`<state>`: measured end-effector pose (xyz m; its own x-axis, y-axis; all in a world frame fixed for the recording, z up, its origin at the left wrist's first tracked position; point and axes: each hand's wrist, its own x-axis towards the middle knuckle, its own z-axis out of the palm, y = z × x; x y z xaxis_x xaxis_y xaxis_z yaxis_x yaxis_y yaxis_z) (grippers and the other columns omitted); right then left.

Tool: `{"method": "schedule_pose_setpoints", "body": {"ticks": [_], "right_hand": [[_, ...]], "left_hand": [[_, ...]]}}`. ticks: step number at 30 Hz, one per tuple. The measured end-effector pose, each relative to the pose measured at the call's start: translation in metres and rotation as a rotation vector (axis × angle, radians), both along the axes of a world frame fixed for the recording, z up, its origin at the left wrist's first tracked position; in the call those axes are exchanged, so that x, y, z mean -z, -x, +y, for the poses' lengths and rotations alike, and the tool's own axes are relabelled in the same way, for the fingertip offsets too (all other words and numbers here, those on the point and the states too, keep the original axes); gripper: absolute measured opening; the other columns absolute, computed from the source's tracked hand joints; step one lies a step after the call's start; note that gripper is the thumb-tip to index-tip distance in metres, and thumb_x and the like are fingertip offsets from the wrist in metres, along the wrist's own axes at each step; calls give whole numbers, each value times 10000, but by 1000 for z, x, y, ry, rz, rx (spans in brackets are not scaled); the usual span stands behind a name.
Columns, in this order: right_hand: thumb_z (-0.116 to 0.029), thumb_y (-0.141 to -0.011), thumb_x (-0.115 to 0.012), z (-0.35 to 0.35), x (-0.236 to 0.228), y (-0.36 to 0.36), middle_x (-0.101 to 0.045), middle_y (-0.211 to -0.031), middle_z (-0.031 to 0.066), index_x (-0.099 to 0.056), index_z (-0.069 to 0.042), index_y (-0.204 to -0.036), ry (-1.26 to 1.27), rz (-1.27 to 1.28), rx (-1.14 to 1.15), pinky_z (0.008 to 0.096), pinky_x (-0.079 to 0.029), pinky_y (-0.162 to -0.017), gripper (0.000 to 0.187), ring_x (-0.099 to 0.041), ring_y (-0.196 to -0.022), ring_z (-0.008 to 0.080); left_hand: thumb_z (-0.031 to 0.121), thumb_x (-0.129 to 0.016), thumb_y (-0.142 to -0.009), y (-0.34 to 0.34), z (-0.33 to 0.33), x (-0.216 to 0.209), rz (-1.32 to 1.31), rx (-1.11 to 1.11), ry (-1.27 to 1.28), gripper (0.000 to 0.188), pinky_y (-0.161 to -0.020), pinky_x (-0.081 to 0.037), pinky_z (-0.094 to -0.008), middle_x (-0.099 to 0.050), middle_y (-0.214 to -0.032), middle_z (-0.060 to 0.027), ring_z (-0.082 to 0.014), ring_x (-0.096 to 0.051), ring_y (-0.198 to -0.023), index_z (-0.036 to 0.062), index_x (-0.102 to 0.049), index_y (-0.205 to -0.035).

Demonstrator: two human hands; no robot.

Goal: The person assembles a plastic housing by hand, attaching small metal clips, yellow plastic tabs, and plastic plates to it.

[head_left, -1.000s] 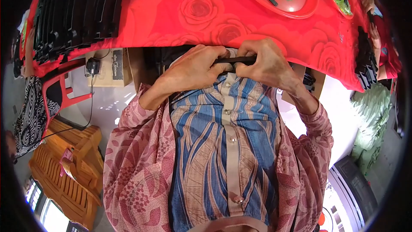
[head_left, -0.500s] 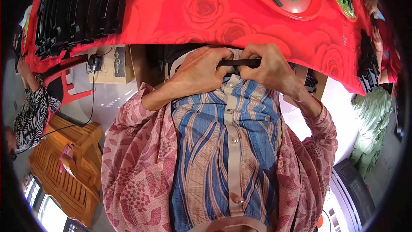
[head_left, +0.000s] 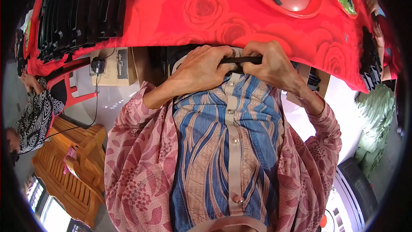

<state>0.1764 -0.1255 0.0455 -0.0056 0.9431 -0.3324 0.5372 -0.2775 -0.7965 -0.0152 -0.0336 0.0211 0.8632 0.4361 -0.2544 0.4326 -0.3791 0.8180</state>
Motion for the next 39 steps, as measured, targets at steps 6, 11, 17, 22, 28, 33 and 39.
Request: {"method": "schedule_pose_setpoints", "body": {"ticks": [6, 11, 17, 22, 28, 33, 39], "right_hand": [[-72, -759, -633, -3, 9, -1, -646, -706, 159, -655, 53, -901, -68, 278, -14, 327, -483, -608, 190, -625, -632, 180], [-63, -766, -625, -1, 2, -1, -664, -747, 163, -660, 58, -937, -31, 269, -39, 318, -502, -651, 212, -640, -667, 186], [-89, -737, -638, 3, -12, 6, -635, -684, 189, -668, 42, -922, 28, 83, -50, 362, -494, -634, 229, -643, -618, 277], [0, -733, -636, -3, -10, 10, -637, -698, 133, -651, 37, -920, -123, -67, -70, 309, -444, -551, 191, -589, -589, 179], [-77, -699, -629, -2, -11, 12, -550, -567, 191, -677, 25, -893, -110, -39, -15, 428, -434, -550, 224, -561, -504, 335], [-73, -686, -633, -3, -3, 15, -550, -563, 190, -681, 21, -893, -119, -37, 29, 426, -430, -548, 232, -561, -504, 330], [-86, -670, -658, -6, 3, 16, -607, -629, 190, -681, 0, -873, -191, -107, 20, 447, -457, -581, 222, -604, -587, 362]], "left_hand": [[193, -608, -896, 6, 16, -4, 5, 92, 196, 268, -809, -469, -470, -656, -914, -219, -399, -632, -915, -12, -605, -1068], [148, -607, -906, 9, 20, -6, -40, 126, 305, 228, -765, -477, -437, -656, -909, -208, -367, -645, -868, -22, -589, -1056], [97, -608, -913, 14, 16, -4, -88, 102, 288, 177, -693, -451, -323, -603, -797, -117, -151, -534, -730, -36, -576, -1025], [166, -624, -899, 15, 17, -5, -21, 91, 286, 239, -742, -488, -409, -660, -898, -202, -344, -652, -824, -17, -595, -1050], [152, -628, -880, 15, 10, -3, -2, 65, 171, 241, -724, -482, -426, -650, -863, -193, -359, -634, -790, -6, -595, -1059], [129, -628, -836, 14, -1, 0, -10, 14, -108, 271, -738, -477, -490, -644, -877, -219, -450, -602, -829, 6, -597, -1076], [130, -616, -819, 2, -1, -14, 215, 58, -49, 285, -828, -461, -494, -652, -916, -213, -428, -606, -921, 18, -605, -1080]]}}
